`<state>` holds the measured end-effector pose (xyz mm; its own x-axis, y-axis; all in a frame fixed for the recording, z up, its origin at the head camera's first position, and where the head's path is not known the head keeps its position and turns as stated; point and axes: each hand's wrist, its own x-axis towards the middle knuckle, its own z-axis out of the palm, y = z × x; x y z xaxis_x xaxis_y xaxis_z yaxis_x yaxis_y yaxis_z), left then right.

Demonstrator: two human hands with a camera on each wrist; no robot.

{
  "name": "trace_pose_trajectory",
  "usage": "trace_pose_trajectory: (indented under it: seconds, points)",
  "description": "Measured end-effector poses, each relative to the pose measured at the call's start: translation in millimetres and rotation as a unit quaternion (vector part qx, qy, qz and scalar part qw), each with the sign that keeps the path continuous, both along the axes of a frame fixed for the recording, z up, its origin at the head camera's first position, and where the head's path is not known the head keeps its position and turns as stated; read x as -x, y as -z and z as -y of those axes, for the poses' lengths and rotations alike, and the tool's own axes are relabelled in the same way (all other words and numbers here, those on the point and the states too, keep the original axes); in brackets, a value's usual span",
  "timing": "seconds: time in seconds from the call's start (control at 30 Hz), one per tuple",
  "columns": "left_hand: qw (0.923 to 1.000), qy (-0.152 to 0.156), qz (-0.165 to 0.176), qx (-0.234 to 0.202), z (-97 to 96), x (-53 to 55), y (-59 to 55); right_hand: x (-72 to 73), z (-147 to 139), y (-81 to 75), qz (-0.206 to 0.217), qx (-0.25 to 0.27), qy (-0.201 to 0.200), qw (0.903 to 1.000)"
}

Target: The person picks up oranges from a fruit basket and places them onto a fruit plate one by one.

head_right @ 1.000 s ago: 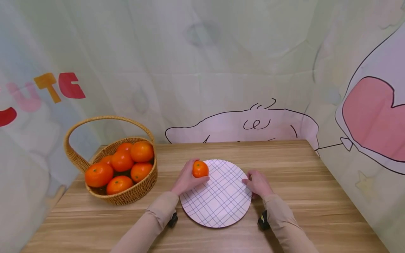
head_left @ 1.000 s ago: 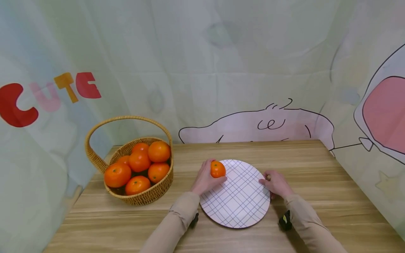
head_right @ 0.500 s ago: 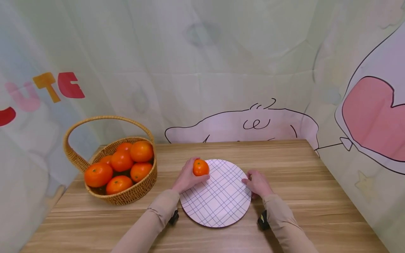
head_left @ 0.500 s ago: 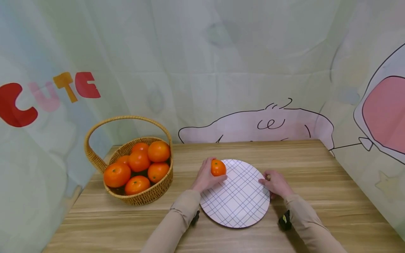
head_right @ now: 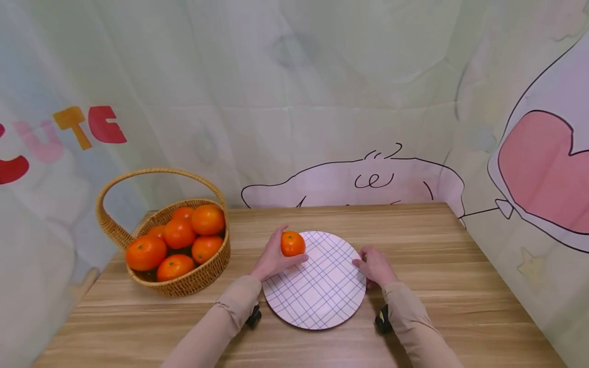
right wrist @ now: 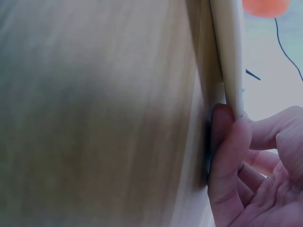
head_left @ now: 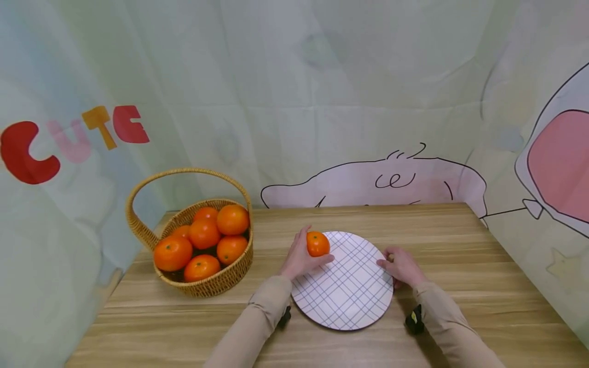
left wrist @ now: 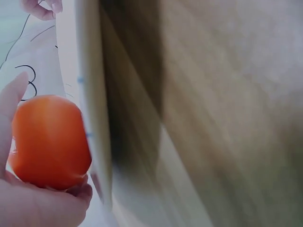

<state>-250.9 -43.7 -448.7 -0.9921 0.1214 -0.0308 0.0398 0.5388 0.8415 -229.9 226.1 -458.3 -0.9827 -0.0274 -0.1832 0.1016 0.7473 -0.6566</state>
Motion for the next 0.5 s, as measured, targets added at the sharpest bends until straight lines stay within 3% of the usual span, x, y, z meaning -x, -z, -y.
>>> trace_pose_trajectory:
  seconds: [0.3, 0.5]
  points:
    - [0.9986, -0.006, -0.052, 0.013, 6.0, -10.9, -3.9, 0.2, 0.5, -2.1, -0.005, -0.004, -0.006, 1.0000]
    - [0.9964, -0.031, -0.061, -0.049, 15.4, -23.8, -8.2, -0.9, 1.2, -3.0, 0.002, -0.003, -0.003, 1.0000]
